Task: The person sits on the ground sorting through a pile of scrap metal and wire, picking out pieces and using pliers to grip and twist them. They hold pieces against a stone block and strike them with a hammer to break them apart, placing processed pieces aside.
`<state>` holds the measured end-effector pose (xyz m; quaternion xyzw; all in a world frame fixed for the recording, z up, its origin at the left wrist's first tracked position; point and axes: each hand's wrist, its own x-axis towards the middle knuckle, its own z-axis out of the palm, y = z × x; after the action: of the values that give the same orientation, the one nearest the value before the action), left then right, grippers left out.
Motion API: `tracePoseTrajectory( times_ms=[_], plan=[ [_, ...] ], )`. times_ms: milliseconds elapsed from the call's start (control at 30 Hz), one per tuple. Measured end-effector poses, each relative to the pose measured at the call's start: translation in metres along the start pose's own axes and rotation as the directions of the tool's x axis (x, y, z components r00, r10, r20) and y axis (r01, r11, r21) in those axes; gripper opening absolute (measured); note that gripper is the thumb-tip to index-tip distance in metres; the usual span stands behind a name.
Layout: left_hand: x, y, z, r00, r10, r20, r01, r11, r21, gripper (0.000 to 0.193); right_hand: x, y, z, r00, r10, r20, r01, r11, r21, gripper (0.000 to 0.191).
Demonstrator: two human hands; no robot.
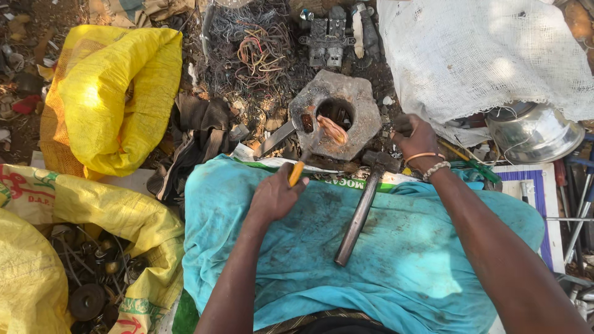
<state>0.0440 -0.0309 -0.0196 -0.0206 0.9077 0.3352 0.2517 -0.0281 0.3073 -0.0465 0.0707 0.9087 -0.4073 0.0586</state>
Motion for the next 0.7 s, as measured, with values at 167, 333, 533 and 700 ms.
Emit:
tracePoseTrajectory(
  times_ms=[167, 333, 533, 700],
  plan=[
    [-0.003, 0.007, -0.010, 1.000, -0.021, 0.004, 0.021, 0.998, -0.053, 0.056, -0.049, -0.012, 0.031, 0.882, 0.314, 0.351, -0.463, 0.712, 0.528, 0.034],
    [-0.005, 0.007, -0.011, 0.998, -0.039, 0.057, 0.040, 0.999, -0.015, 0.057, -0.071, -0.029, 0.090, 0.814, 0.371, 0.447, -0.574, 0.396, 0.716, 0.028],
    [-0.004, 0.001, -0.010, 0.999, -0.024, 0.021, 0.025, 0.998, -0.052, 0.060, -0.069, -0.039, 0.111, 0.863, 0.397, 0.313, -0.457, 0.347, 0.819, 0.030],
    [-0.002, 0.002, -0.009, 0.998, -0.034, 0.054, 0.035, 0.999, -0.017, 0.057, -0.070, -0.044, 0.112, 0.859, 0.442, 0.261, -0.436, 0.360, 0.825, 0.034]
  ],
)
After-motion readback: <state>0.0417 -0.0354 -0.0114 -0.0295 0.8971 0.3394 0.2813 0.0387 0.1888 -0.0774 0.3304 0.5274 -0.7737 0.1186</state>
